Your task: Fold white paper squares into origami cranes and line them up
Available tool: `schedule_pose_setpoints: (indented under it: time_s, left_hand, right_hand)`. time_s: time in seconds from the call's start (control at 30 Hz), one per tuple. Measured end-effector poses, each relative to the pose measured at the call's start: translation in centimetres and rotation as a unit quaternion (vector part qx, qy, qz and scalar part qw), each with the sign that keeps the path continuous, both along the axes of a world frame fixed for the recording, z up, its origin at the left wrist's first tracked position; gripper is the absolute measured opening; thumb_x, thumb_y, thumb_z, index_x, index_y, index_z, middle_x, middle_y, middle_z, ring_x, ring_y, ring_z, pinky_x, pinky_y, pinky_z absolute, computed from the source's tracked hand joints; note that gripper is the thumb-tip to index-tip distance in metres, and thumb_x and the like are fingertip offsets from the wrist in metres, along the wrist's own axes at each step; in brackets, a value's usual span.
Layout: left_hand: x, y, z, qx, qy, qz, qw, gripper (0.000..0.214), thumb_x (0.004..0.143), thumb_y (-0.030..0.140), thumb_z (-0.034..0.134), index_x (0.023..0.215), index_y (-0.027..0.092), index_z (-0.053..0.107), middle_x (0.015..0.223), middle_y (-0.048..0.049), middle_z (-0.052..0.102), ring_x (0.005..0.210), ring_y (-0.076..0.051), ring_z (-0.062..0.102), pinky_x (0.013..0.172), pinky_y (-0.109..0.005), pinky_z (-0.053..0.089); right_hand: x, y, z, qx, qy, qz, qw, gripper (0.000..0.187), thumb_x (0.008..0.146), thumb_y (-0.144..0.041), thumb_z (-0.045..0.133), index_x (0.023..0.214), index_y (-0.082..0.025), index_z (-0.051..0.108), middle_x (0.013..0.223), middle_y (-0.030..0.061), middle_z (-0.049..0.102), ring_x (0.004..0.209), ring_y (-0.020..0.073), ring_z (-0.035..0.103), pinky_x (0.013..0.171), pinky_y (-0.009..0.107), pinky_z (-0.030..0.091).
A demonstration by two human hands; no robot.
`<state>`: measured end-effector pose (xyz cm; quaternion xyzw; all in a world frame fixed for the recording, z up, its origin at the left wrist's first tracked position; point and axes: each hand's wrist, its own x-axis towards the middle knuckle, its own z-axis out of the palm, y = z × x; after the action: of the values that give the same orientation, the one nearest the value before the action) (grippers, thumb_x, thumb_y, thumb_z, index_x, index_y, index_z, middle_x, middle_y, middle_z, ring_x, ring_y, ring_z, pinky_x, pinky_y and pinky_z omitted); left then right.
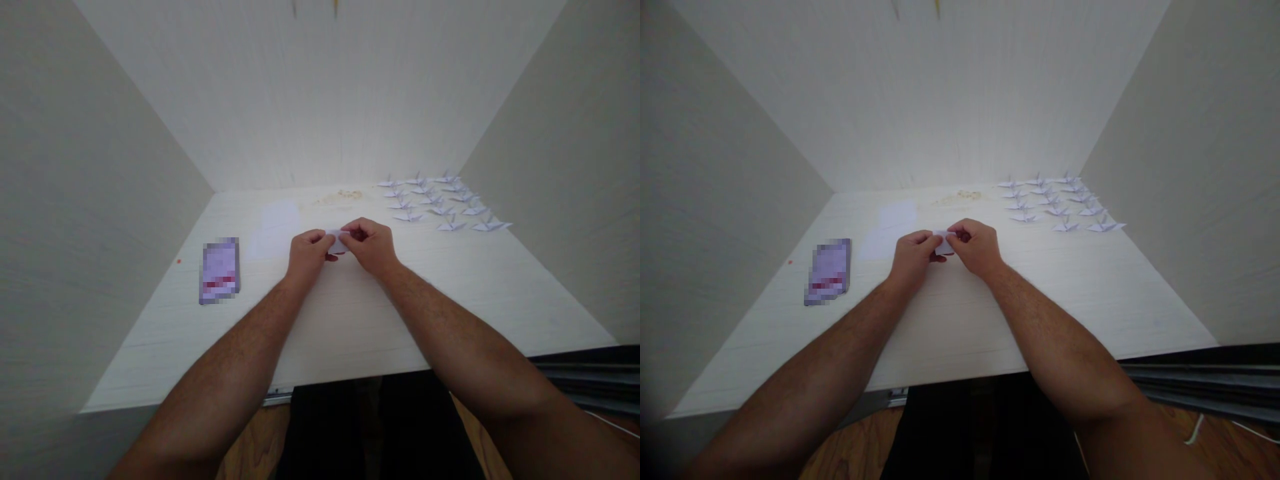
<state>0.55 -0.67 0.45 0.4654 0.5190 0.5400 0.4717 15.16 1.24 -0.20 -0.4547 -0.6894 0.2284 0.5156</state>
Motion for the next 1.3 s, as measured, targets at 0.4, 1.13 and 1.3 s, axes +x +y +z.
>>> schedule_pose_setpoints:
  time_s: [0.4, 1.13, 1.3]
  left_hand:
    - [-0.2, 0.0, 0.6, -0.043, -0.105, 0.022, 0.993, 0.017, 0.063, 0.027, 0.071, 0.062, 0.014, 0.059, 0.062, -0.001, 0.058, 0.055, -0.013, 0.061, 0.05, -0.025, 0.054]
    - [-0.7, 0.4, -0.3, 0.016, -0.005, -0.001, 1.0, 0.028, 0.072, 0.042, 0.073, 0.067, 0.016, 0.066, 0.067, -0.0029, 0.065, 0.059, -0.012, 0.059, 0.052, -0.023, 0.051]
    - [-0.9, 0.5, -0.6, 0.03, 0.048, 0.01, 0.998, 0.026, 0.075, 0.04, 0.071, 0.066, 0.017, 0.067, 0.062, -0.0017, 0.063, 0.053, -0.01, 0.055, 0.048, -0.021, 0.046]
  right_hand:
    - [0.6, 0.0, 0.3, 0.102, -0.101, 0.081, 0.986, 0.019, 0.085, -0.017, 0.058, 0.087, -0.024, 0.075, 0.091, 0.0041, 0.072, 0.085, 0.0158, 0.065, 0.078, 0.029, 0.052]
    - [0.4, 0.2, 1.3, -0.25, 0.108, 0.117, 0.955, 0.019, 0.072, -0.033, 0.07, 0.074, -0.017, 0.061, 0.054, -0.0035, 0.058, 0.043, 0.0078, 0.049, 0.039, 0.02, 0.038]
    - [0.4, 0.1, 1.2, -0.248, 0.1, 0.115, 0.957, 0.019, 0.072, -0.032, 0.07, 0.069, -0.017, 0.059, 0.051, -0.0032, 0.058, 0.041, 0.0075, 0.049, 0.039, 0.02, 0.039]
